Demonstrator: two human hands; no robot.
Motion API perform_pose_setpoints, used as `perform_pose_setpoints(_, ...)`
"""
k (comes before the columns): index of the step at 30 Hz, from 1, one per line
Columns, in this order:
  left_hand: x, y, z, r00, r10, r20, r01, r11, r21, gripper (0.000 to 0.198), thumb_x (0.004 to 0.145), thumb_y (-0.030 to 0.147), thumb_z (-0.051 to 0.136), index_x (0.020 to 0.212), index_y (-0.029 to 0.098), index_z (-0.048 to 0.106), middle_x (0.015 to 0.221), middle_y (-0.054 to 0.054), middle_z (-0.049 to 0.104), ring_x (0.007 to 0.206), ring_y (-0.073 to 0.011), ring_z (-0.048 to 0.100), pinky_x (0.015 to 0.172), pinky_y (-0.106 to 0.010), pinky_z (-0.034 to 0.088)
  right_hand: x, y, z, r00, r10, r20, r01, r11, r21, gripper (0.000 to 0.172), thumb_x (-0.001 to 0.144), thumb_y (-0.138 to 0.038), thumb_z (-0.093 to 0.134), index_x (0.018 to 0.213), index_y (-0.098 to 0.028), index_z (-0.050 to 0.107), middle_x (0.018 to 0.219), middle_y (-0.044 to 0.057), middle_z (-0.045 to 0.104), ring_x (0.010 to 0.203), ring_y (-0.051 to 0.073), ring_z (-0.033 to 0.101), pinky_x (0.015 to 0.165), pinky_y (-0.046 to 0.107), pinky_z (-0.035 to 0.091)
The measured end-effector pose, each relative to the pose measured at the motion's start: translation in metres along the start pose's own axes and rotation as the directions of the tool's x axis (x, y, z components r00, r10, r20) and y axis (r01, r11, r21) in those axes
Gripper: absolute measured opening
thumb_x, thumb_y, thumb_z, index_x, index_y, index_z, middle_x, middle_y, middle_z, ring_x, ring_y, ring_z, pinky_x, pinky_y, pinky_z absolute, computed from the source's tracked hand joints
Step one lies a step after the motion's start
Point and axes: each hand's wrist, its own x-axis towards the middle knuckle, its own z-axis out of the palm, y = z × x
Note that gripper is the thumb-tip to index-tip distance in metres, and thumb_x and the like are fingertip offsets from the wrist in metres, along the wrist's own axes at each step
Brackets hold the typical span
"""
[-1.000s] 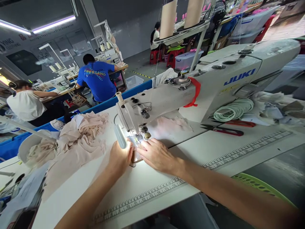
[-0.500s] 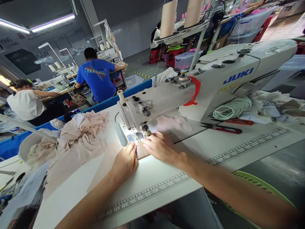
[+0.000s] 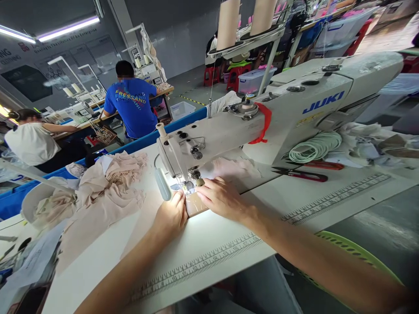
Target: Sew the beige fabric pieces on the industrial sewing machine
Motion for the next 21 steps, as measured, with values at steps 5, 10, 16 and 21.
perform_pose_setpoints(5, -0.001, 0.001, 0.001, 1.0, -0.001, 0.012, 0.001, 1.0, -0.008, 0.04, 0.093, 0.015, 0.036, 0.125, 0.005, 0.058, 0.119, -0.023, 0.064, 0.113, -0.0338, 0.061, 0.091, -0.05, 0.058, 0.001, 0.0, 0.002, 0.999, 0.033, 0.011, -0.033, 0.997, 0.068, 0.023, 0.094, -0.013, 0.048, 0.079, -0.017, 0.065, 0.078, 0.004, 0.061, 0.068, 0.017, 0.048, 0.072, 0.031, 0.03)
perform_pose_setpoints(10, -0.001, -0.001, 0.001, 1.0, -0.009, 0.019, 0.009, 0.999, -0.032, 0.041, 0.094, 0.015, 0.036, 0.128, 0.008, 0.057, 0.122, -0.021, 0.064, 0.115, -0.0325, 0.061, 0.093, -0.048, 0.058, 0.017, 0.003, 0.002, 0.965, 0.247, 0.09, -0.262, 0.935, 0.238, 0.021, 0.096, -0.017, 0.048, 0.078, -0.017, 0.059, 0.073, 0.003, 0.063, 0.064, 0.015, 0.052, 0.06, 0.027, 0.028)
perform_pose_setpoints(16, -0.001, -0.001, 0.0, 1.0, 0.015, 0.018, -0.015, 1.0, 0.019, 0.039, 0.093, 0.015, 0.037, 0.125, 0.003, 0.057, 0.12, -0.024, 0.064, 0.112, -0.0336, 0.063, 0.089, -0.049, 0.059, 0.025, 0.009, 0.002, 0.941, 0.319, 0.11, -0.337, 0.911, 0.238, 0.027, 0.098, -0.023, 0.045, 0.075, -0.018, 0.057, 0.066, 0.002, 0.061, 0.058, 0.014, 0.048, 0.055, 0.027, 0.022)
perform_pose_setpoints(21, 0.003, -0.001, -0.004, 0.999, 0.025, 0.024, -0.027, 0.997, 0.075, 0.038, 0.092, 0.014, 0.038, 0.122, 0.003, 0.059, 0.12, -0.023, 0.065, 0.111, -0.0322, 0.064, 0.091, -0.047, 0.059, 0.013, 0.007, 0.003, 0.945, 0.316, 0.083, -0.327, 0.906, 0.269, 0.023, 0.098, -0.025, 0.044, 0.082, -0.019, 0.06, 0.064, 0.001, 0.06, 0.057, 0.014, 0.049, 0.055, 0.026, 0.025)
